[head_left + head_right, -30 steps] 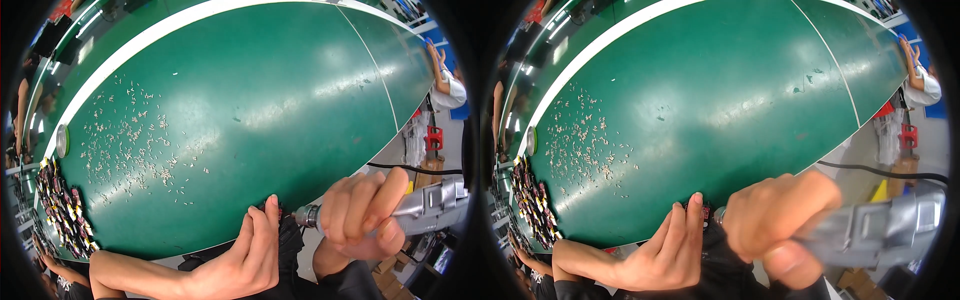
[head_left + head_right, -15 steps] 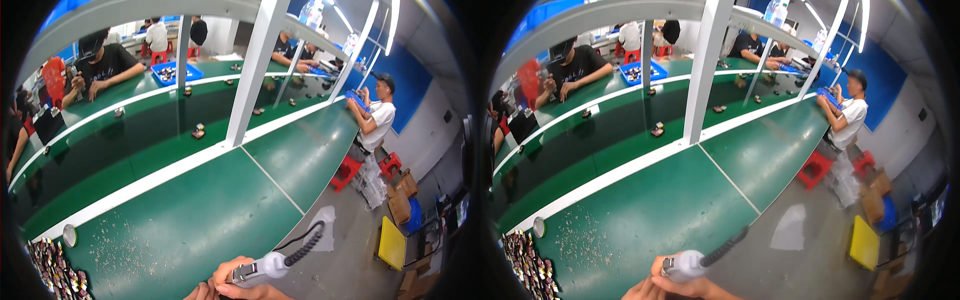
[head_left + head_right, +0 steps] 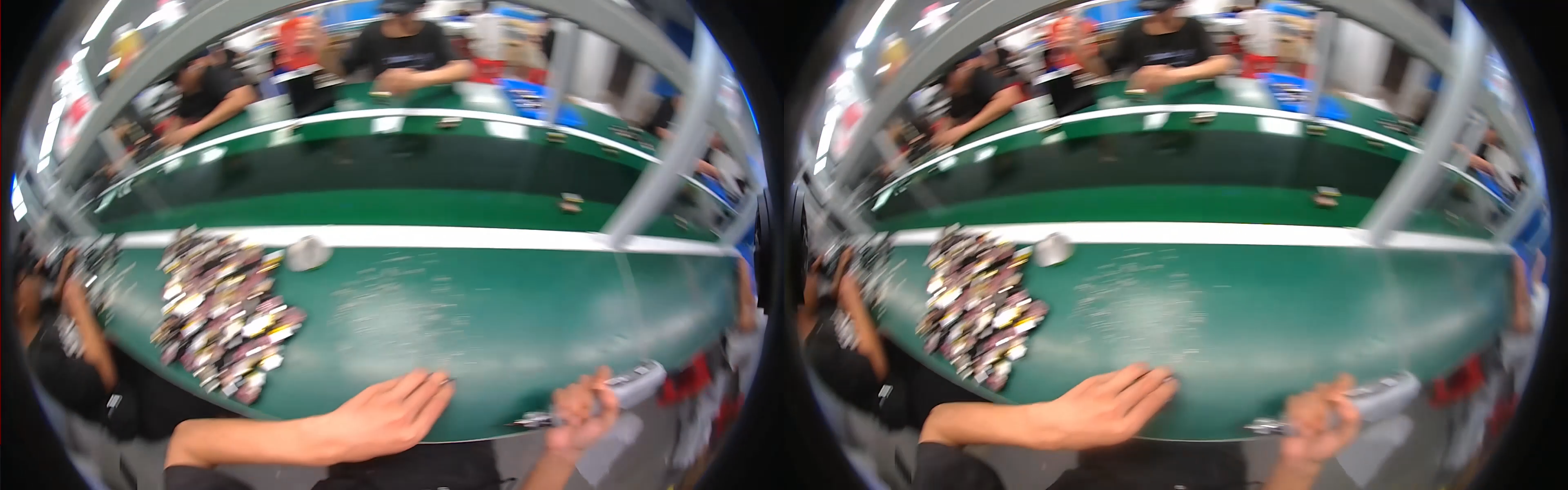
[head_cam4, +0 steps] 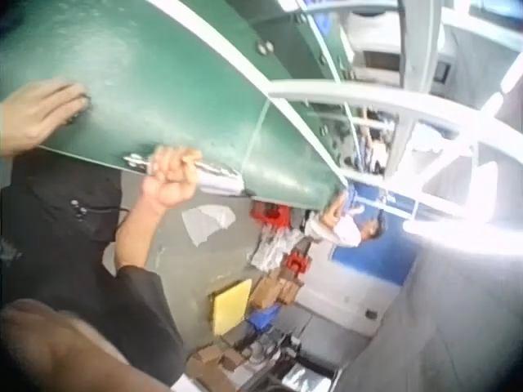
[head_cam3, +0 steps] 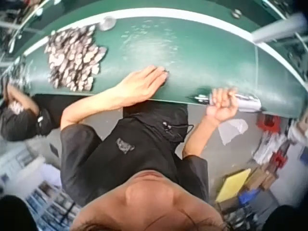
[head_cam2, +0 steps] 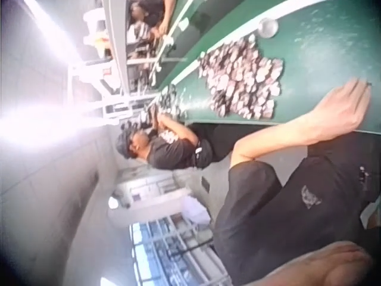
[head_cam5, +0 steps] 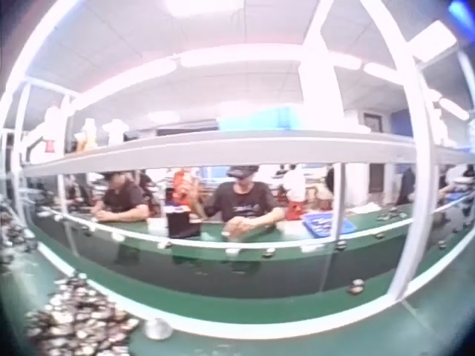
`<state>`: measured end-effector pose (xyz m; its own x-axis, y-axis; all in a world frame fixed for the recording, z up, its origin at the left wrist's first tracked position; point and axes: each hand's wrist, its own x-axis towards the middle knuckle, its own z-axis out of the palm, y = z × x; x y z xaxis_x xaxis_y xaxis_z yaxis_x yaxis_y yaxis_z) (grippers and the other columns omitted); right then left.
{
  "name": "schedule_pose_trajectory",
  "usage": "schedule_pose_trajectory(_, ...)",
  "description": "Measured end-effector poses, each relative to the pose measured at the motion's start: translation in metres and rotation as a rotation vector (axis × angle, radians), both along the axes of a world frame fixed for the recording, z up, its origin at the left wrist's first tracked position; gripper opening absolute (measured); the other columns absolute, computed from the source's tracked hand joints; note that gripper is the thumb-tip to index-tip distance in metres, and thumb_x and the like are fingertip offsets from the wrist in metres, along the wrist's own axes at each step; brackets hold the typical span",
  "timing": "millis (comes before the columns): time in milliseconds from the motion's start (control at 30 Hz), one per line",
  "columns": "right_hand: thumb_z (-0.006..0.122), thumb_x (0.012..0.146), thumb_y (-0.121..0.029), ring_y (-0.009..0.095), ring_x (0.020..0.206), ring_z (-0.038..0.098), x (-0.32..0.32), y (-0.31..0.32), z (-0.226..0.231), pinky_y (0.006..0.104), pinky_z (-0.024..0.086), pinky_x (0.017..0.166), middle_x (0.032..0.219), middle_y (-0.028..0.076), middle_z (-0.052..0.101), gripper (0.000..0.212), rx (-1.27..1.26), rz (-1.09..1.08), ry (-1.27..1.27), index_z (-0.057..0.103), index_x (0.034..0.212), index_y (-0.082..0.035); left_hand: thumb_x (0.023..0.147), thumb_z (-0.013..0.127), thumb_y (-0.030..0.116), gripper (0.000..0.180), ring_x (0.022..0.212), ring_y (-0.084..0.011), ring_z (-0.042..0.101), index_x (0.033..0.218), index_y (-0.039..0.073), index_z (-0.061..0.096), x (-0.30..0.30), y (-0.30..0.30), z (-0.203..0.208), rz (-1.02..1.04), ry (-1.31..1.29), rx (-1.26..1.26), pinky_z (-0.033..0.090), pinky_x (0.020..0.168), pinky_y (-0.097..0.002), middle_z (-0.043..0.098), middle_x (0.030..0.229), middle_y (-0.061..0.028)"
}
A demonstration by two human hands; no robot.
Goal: Use a power screwdriver to assemble small electronic components on a factory assembly line.
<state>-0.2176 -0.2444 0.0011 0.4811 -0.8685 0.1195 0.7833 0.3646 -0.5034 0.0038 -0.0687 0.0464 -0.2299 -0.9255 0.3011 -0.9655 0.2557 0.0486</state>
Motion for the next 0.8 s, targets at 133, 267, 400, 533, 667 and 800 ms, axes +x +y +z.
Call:
schedule_pose_trajectory(133, 0.045, 0.094, -0.008, 0.008, 0.046, 0.032, 0.005, -0.002, -0.022, 0.0235, 0.031, 0.046, 0.061, -0.001, 0.031, 0.007, 0.278, -0.036, -0.079, 0.045, 0.095, -0.001, 0.072, 0.065, 0.004, 0.044, 0.097, -0.0310, 0.057, 0.113, -0.008, 0.055, 0.034, 0.053, 0.002, 0.314, 0.076, 0.002, 0.052, 0.080, -0.0362, 0.057, 0.116, -0.0190)
schedule_pose_trajectory(267, 0.044, 0.095, -0.008, 0.009, 0.047, 0.033, 0.002, 0.000, -0.035, 0.0250, 0.033, 0.050, 0.061, 0.001, 0.031, 0.008, 0.181, 0.052, -0.142, 0.040, 0.098, -0.002, 0.076, 0.063, -0.001, 0.040, 0.103, -0.0372, 0.054, 0.115, -0.004, 0.054, 0.096, 0.105, -0.007, 0.766, 0.093, -0.106, 0.045, 0.089, -0.0439, 0.056, 0.120, -0.0190)
schedule_pose_trajectory(400, 0.043, 0.095, -0.009, 0.009, 0.047, 0.034, 0.005, 0.008, -0.029, 0.0257, 0.033, 0.050, 0.061, 0.001, 0.032, 0.007, 0.249, 0.081, -0.159, 0.038, 0.095, -0.004, 0.078, 0.062, -0.001, 0.041, 0.110, -0.0366, 0.051, 0.118, -0.003, 0.054, 0.134, 0.142, -0.003, 1.088, -0.168, -0.063, 0.044, 0.092, -0.0441, 0.054, 0.123, -0.0204)
schedule_pose_trajectory(533, 0.043, 0.095, -0.010, 0.010, 0.046, 0.035, 0.004, 0.010, -0.031, 0.0267, 0.034, 0.051, 0.061, 0.002, 0.032, 0.008, 0.227, 0.083, -0.201, 0.037, 0.094, -0.005, 0.076, 0.067, 0.001, 0.035, 0.107, -0.0380, 0.053, 0.109, -0.001, 0.058, 0.114, 0.112, -0.011, 0.855, -0.101, -0.119, 0.045, 0.091, -0.0451, 0.054, 0.121, -0.0193)
schedule_pose_trajectory(667, 0.041, 0.095, -0.011, 0.009, 0.045, 0.033, 0.001, 0.009, -0.030, 0.0290, 0.035, 0.052, 0.060, 0.001, 0.032, 0.008, 0.251, 0.054, -0.214, 0.036, 0.092, -0.006, 0.073, 0.069, -0.003, 0.031, 0.097, -0.0328, 0.058, 0.103, 0.000, 0.061, 0.086, 0.068, -0.023, 0.668, 0.125, -0.108, 0.049, 0.081, -0.0403, 0.059, 0.107, -0.0140)
schedule_pose_trajectory(800, 0.043, 0.095, -0.010, 0.009, 0.046, 0.035, 0.002, 0.007, -0.030, 0.0277, 0.035, 0.052, 0.060, 0.001, 0.033, 0.008, 0.257, 0.069, -0.228, 0.036, 0.093, -0.006, 0.075, 0.067, -0.003, 0.028, 0.089, -0.0298, 0.057, 0.102, -0.002, 0.061, 0.105, 0.034, -0.035, 0.669, 0.108, -0.113, 0.049, 0.075, -0.0392, 0.058, 0.098, -0.0129)
